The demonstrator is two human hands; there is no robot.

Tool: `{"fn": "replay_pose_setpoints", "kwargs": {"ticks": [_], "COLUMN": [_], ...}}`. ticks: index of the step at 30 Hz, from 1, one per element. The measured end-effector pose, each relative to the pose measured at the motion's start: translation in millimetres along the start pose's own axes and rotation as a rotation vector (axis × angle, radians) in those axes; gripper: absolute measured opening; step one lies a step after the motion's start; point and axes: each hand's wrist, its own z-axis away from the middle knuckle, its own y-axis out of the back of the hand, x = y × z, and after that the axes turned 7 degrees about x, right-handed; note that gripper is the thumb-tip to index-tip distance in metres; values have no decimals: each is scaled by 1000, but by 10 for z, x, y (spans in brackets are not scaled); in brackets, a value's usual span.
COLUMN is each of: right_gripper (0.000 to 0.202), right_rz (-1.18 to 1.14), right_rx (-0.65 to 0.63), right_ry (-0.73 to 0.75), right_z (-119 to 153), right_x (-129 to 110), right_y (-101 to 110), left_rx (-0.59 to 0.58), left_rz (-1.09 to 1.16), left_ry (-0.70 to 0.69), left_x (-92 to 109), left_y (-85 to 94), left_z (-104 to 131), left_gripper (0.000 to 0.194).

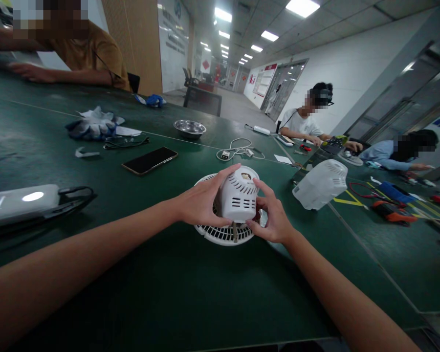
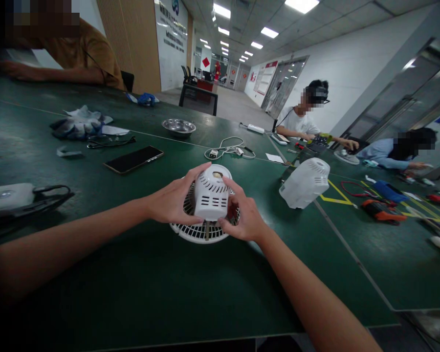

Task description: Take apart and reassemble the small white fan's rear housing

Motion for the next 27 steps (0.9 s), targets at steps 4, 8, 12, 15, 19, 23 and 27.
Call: {"fn": "replay_pose_setpoints", "kwargs": {"ticks": [4, 8, 12, 15, 19, 23, 27], "right_gripper": [93, 92, 89, 87, 88, 96, 82], "right_rz": [-5, -3, -26, -26, 33, 195, 225], "right_rx": [7, -2, -30, -43, -27, 183, 253], "right_ry": [-10, -61, -58, -33, 0, -9, 10], "right_z": [-9, -17, -21, -21, -31, -51, -58], "right_x": [-31, -48, -48, -55, -81, -71, 52], "right_y": [12, 19, 42, 62, 34, -35, 8], "left_rx": [10, 23, -8, -42, -28, 59, 99], "left_rz": [-22, -12, 15, 3, -73, -214, -207], "left_ry": [35, 49, 36, 28, 69, 92, 98], "left_x": [60, 77, 29, -16, -5, 34, -20], "left_y": [-21, -9, 38, 59, 3, -80, -87], "left_z": [5, 7, -3, -6, -3, 8, 39], "left_gripper": [119, 113, 110, 114, 117, 108, 91]}}
